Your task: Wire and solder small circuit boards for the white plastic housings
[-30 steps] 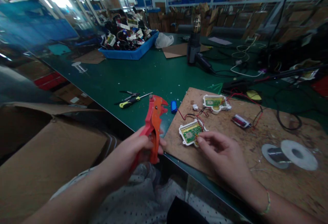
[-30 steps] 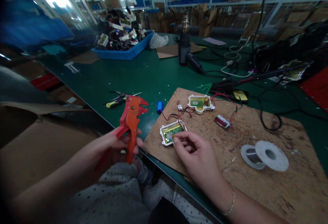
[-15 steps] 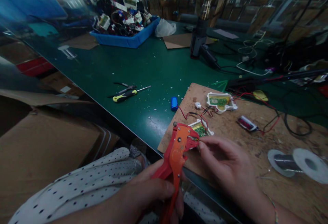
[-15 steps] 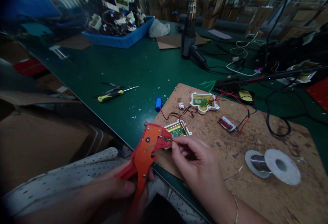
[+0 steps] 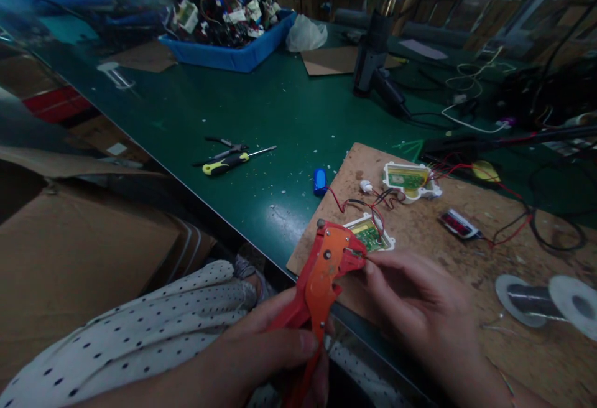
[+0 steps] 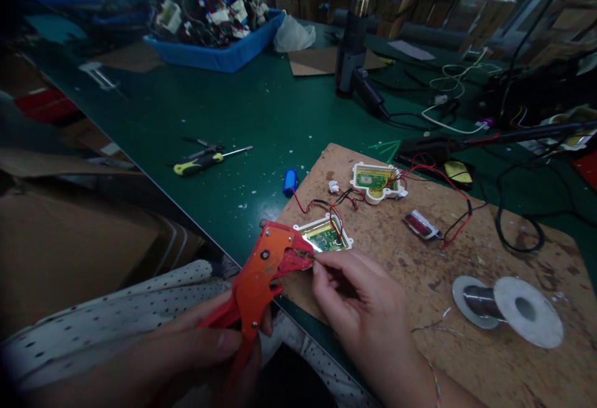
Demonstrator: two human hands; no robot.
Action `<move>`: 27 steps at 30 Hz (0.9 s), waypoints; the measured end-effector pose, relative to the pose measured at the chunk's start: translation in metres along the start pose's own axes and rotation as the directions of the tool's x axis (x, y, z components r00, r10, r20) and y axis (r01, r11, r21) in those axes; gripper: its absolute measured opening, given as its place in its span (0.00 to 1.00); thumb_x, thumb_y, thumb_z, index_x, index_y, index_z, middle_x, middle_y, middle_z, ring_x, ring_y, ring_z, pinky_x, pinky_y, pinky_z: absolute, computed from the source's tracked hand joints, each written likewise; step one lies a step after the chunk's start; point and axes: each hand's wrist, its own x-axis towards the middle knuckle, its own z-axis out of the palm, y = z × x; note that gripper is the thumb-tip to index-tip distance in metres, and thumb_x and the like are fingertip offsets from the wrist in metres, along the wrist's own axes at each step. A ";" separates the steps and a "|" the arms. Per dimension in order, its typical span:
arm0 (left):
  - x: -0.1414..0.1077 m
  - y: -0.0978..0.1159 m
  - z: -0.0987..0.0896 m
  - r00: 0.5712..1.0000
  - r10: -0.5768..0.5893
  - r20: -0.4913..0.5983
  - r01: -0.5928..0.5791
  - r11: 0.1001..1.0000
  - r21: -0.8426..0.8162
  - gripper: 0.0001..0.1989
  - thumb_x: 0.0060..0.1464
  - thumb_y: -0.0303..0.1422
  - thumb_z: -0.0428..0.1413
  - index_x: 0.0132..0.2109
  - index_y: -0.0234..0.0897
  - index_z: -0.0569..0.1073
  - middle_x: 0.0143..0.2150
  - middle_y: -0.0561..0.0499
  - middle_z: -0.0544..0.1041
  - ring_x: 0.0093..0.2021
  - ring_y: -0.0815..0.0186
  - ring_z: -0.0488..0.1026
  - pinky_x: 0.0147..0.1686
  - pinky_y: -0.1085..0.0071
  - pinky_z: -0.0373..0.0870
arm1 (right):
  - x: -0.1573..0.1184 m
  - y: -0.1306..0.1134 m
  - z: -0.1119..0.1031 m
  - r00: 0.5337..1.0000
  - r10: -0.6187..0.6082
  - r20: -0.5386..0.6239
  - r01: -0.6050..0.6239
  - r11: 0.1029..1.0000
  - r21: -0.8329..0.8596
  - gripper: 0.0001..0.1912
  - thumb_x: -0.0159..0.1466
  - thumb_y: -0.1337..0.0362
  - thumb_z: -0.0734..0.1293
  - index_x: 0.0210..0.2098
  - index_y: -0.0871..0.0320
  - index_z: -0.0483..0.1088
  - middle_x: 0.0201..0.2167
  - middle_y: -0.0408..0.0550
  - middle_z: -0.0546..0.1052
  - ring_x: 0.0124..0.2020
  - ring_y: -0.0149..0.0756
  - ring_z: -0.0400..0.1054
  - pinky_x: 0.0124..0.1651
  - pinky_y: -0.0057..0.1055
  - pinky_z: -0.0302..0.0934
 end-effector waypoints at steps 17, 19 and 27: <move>0.002 -0.003 0.001 0.999 -0.010 -0.035 0.011 0.999 0.030 0.16 0.57 0.39 0.61 0.49 0.37 0.73 0.30 0.50 0.75 0.29 0.68 0.71 0.30 0.76 0.65 | -0.002 0.001 0.000 1.000 -0.016 0.024 0.017 0.999 -0.033 0.02 0.63 0.66 0.69 0.36 0.55 0.76 0.31 0.43 0.81 0.29 0.28 0.75 0.32 0.22 0.68; 0.002 -0.002 0.002 1.000 -0.009 -0.026 0.010 0.999 0.047 0.17 0.57 0.40 0.60 0.51 0.38 0.73 0.30 0.50 0.75 0.29 0.68 0.70 0.31 0.75 0.66 | -0.002 0.002 0.001 1.000 -0.009 0.023 0.010 0.999 -0.030 0.02 0.63 0.67 0.69 0.36 0.55 0.76 0.31 0.43 0.81 0.29 0.28 0.75 0.32 0.22 0.68; 0.004 -0.006 0.000 0.999 0.036 -0.028 -0.034 0.997 0.066 0.17 0.58 0.40 0.60 0.52 0.38 0.74 0.31 0.51 0.76 0.29 0.67 0.70 0.29 0.75 0.66 | 0.000 0.001 0.001 1.000 -0.010 0.022 0.011 1.000 -0.014 0.02 0.63 0.67 0.69 0.36 0.54 0.76 0.31 0.43 0.81 0.30 0.29 0.75 0.32 0.22 0.68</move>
